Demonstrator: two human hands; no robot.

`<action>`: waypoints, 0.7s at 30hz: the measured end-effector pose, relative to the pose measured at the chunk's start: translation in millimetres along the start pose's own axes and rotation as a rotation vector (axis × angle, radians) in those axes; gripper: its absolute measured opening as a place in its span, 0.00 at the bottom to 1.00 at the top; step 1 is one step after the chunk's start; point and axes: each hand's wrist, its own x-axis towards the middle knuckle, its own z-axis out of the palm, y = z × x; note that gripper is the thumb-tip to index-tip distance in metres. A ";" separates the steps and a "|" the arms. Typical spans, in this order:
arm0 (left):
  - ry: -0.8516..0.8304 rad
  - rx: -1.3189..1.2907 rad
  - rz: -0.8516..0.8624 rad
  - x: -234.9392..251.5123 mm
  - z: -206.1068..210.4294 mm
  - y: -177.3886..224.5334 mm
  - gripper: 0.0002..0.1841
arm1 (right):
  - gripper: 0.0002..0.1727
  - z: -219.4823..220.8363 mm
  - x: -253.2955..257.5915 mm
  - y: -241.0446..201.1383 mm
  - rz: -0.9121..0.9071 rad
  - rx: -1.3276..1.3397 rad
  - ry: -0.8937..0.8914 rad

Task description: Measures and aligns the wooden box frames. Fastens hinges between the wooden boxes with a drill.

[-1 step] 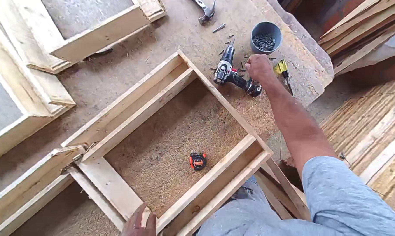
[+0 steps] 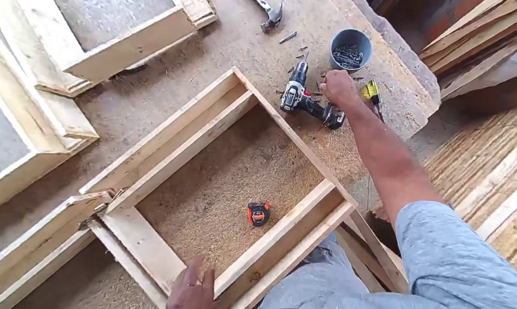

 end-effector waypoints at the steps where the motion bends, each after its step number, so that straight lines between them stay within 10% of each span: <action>1: 0.057 -0.009 0.134 20.6 9.5 30.7 0.20 | 0.21 5.4 22.3 -1.2 0.031 -0.005 -0.063; 6: 0.068 -0.502 0.456 130.2 38.8 185.1 0.16 | 0.19 8.1 44.1 -18.1 0.088 -0.061 -0.171; 11: -0.411 -1.418 0.018 196.3 39.0 295.9 0.19 | 0.14 -20.6 -96.8 -45.8 -0.474 0.087 0.054; 16: -0.337 -1.667 -0.261 192.5 52.5 301.5 0.12 | 0.13 15.9 -165.9 -51.6 -0.758 0.149 -0.014; 18: -0.307 -1.664 -0.417 185.5 52.2 282.0 0.15 | 0.24 12.0 -146.3 -44.0 -0.663 0.210 -0.205; 21: -0.321 -1.736 -0.576 173.0 45.3 242.0 0.17 | 0.39 33.1 -91.9 -35.3 -0.295 0.061 -0.030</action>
